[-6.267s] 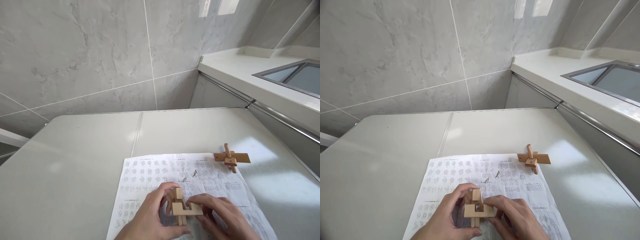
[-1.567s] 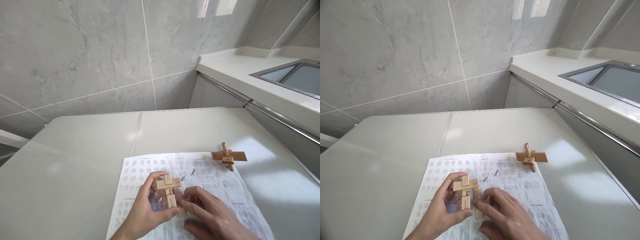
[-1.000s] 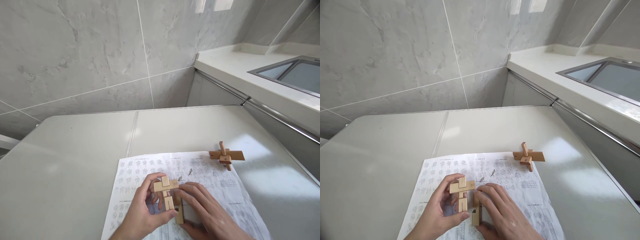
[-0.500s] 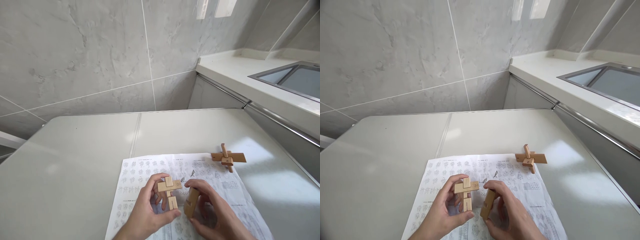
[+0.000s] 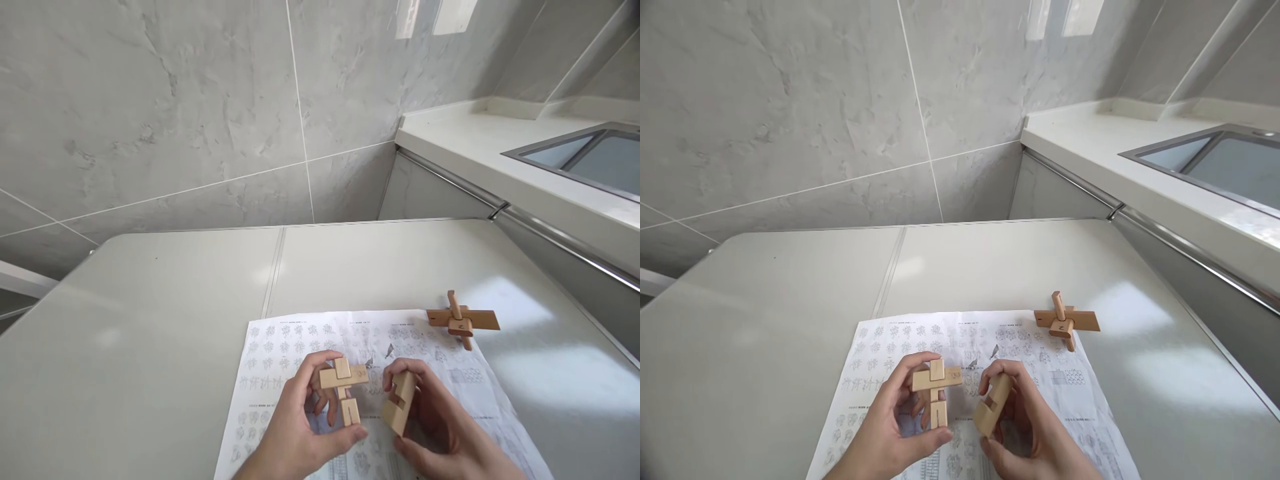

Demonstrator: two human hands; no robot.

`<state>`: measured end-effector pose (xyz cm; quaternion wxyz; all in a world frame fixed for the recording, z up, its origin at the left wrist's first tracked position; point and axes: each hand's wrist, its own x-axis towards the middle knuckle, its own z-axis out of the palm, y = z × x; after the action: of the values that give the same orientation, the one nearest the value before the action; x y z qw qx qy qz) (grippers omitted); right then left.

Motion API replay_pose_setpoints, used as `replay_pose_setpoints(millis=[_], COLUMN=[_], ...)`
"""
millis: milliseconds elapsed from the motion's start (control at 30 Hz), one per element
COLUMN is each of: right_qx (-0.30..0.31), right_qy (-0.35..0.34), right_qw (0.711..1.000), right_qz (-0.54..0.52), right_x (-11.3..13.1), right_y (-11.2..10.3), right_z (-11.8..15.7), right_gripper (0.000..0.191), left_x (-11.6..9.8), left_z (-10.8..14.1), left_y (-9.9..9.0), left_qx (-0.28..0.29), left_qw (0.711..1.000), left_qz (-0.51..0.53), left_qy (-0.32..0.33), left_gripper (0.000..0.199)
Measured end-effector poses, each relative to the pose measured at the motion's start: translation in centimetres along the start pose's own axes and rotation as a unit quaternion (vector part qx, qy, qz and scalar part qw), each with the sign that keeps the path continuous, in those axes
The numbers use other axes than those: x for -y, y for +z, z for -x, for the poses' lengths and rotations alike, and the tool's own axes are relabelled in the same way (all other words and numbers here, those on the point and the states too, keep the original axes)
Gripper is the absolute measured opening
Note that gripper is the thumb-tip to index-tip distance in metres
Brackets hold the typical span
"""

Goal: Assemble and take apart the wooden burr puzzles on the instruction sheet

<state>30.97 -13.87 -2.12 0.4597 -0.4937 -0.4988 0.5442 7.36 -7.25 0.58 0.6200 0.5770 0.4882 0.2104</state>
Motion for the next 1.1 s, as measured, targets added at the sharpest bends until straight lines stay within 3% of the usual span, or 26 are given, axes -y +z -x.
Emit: replay_pose_setpoints(millis=[200, 333, 533, 700, 833, 933, 1100], right_qx=[0.022, 0.029, 0.038, 0.062, -0.027, -0.012, 0.005], right_qy=[0.054, 0.075, 0.040, 0.033, -0.010, -0.034, -0.142], right_qw=[0.998, 0.996, 0.997, 0.997, 0.998, 0.995, 0.968], right_qz=[-0.033, -0.029, -0.055, 0.020, 0.060, 0.094, 0.207], right_x=[0.0, -0.3, -0.5, 0.7, 0.4, -0.2, -0.6], right_y=[-0.1, -0.1, -0.9, -1.5, -0.5, -0.1, -0.4], right_z=[0.2, 0.3, 0.1, 0.0, 0.0, -0.3, -0.3], right_gripper=[0.052, 0.048, 0.046, 0.031, 0.028, 0.022, 0.019], left_x=[0.4, -0.2, -0.3, 0.6, 0.9, 0.7, 0.3], left_z=[-0.2, -0.1, -0.1, -0.2, -0.2, -0.1, 0.0], left_y=[-0.3, -0.1, -0.1, -0.2, -0.3, -0.3, -0.1], left_qx=[0.017, 0.011, 0.022, 0.021, 0.020, 0.023, 0.024], left_qw=[1.000, 1.000, 1.000, 1.000, 1.000, 1.000, 1.000], left_qz=[-0.008, -0.007, -0.009, -0.021, -0.023, -0.019, -0.011], left_qy=[0.008, 0.009, -0.002, -0.006, -0.006, -0.008, 0.004], left_gripper=[0.075, 0.073, 0.072, 0.075, 0.076, 0.076, 0.073])
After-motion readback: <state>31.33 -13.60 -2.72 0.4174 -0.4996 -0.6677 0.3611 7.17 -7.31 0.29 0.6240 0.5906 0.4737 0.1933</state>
